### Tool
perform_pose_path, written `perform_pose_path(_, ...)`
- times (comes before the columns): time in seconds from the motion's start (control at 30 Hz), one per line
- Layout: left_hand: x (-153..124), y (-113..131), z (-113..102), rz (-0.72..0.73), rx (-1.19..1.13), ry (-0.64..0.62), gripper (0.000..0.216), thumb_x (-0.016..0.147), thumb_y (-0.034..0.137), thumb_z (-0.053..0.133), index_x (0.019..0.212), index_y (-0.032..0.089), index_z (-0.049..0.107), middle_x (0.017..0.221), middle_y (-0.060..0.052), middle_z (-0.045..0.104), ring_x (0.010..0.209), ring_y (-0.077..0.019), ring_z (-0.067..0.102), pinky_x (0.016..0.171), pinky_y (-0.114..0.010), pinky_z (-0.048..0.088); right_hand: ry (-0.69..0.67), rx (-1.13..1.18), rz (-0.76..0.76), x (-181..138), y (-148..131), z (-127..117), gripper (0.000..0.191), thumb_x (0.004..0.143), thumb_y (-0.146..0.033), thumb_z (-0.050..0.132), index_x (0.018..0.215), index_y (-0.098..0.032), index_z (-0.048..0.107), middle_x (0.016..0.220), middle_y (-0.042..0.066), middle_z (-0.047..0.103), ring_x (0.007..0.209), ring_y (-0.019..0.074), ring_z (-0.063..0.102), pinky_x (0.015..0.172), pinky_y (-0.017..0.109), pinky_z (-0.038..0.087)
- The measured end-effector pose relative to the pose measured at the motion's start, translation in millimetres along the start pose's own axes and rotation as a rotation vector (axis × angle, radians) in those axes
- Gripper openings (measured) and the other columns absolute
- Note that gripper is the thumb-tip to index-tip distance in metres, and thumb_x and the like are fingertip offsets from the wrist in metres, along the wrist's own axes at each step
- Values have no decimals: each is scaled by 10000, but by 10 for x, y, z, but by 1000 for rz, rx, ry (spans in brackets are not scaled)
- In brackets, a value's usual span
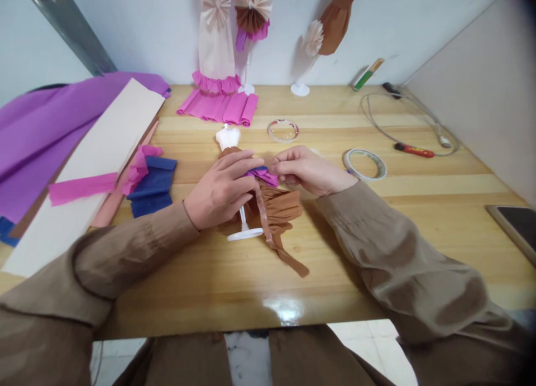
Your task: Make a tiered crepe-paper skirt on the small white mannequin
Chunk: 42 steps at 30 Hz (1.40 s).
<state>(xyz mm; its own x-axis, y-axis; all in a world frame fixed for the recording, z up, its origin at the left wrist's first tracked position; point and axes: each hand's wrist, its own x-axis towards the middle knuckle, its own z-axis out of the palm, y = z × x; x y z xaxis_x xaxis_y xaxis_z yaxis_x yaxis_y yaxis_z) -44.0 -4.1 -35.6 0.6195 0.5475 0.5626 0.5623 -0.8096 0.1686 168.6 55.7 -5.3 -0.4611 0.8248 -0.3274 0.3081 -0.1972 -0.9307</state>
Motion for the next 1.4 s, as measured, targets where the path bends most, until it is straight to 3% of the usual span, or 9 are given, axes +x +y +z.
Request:
perform_pose_path(0.13, 11, -21, 6, 76, 48, 22, 159, 967, 154, 532, 970, 173, 690, 1319, -121, 679, 1337, -261, 542, 1130, -492, 477, -23, -39, -32, 1, 7, -15, 198, 619, -185, 668, 489, -170, 518, 470, -45, 454, 451, 43, 325, 470, 238, 184)
perform_pose_path(0.3, 23, -5, 5, 56, 15, 21, 150, 967, 174, 547, 972, 167, 697, 1327, -126, 679, 1308, -263, 577, 1121, -483, 493, -1, -178, -72, 39, 47, -68, 344, 787, -308, 659, 514, -189, 488, 501, -51, 409, 471, 61, 293, 500, 272, 196)
perform_pose_path(0.4, 17, 0, 8, 6, -43, -6, 162, 959, 164, 545, 975, 178, 706, 1360, -115, 664, 1328, -267, 565, 1132, -493, 482, 164, -407, -152, 21, 23, -83, 336, 814, -302, 650, 525, -191, 518, 529, -29, 443, 520, 91, 344, 538, 291, 250)
perform_pose_path(0.5, 13, -3, 22, -23, -84, 3, 171, 947, 160, 554, 1007, 180, 714, 1361, -126, 658, 1344, -279, 553, 1139, -512, 470, 301, -541, -366, -96, -83, -54, 261, 802, -287, 653, 576, -201, 554, 596, -1, 528, 593, 129, 437, 583, 303, 322)
perform_pose_path(0.63, 20, -9, 40, -40, -91, 12, 163, 941, 175, 564, 985, 189, 720, 1293, -123, 680, 1326, -277, 572, 1123, -505, 483, -23, -666, -595, -258, -210, 16, 180, 838, -294, 601, 675, -219, 612, 658, 10, 581, 630, 148, 494, 618, 308, 370)
perform_pose_path(0.77, 11, -19, 56, -34, -86, 25, 160, 944, 178, 559, 969, 196, 717, 1297, -115, 675, 1313, -261, 579, 1110, -485, 496, -47, -839, -690, -234, -150, 31, 44, 763, -220, 643, 754, -198, 607, 712, 3, 571, 640, 136, 463, 638, 293, 353)
perform_pose_path(1.0, -3, -15, 64, -57, -87, 14, 170, 949, 185, 549, 1004, 197, 709, 1344, -124, 661, 1321, -259, 569, 1129, -505, 476, -76, -832, -628, -144, -69, -28, 61, 771, -184, 606, 711, -190, 604, 687, -9, 600, 626, 121, 497, 640, 275, 351)
perform_pose_path(1.27, -31, -19, 84, -51, -68, 15, 179, 958, 184, 555, 999, 194, 729, 1348, -129, 669, 1313, -261, 584, 1110, -504, 500, -152, -513, -343, -102, -108, -110, 167, 757, -300, 663, 630, -210, 604, 589, -34, 554, 583, 115, 448, 617, 280, 366)
perform_pose_path(1.4, -32, -8, 80, -41, -89, 28, 192, 969, 177, 538, 1006, 184, 727, 1325, -133, 678, 1297, -251, 592, 1109, -496, 501, -107, -435, -311, -88, -108, -128, 195, 743, -313, 704, 607, -214, 603, 577, -35, 538, 577, 114, 437, 613, 280, 369)
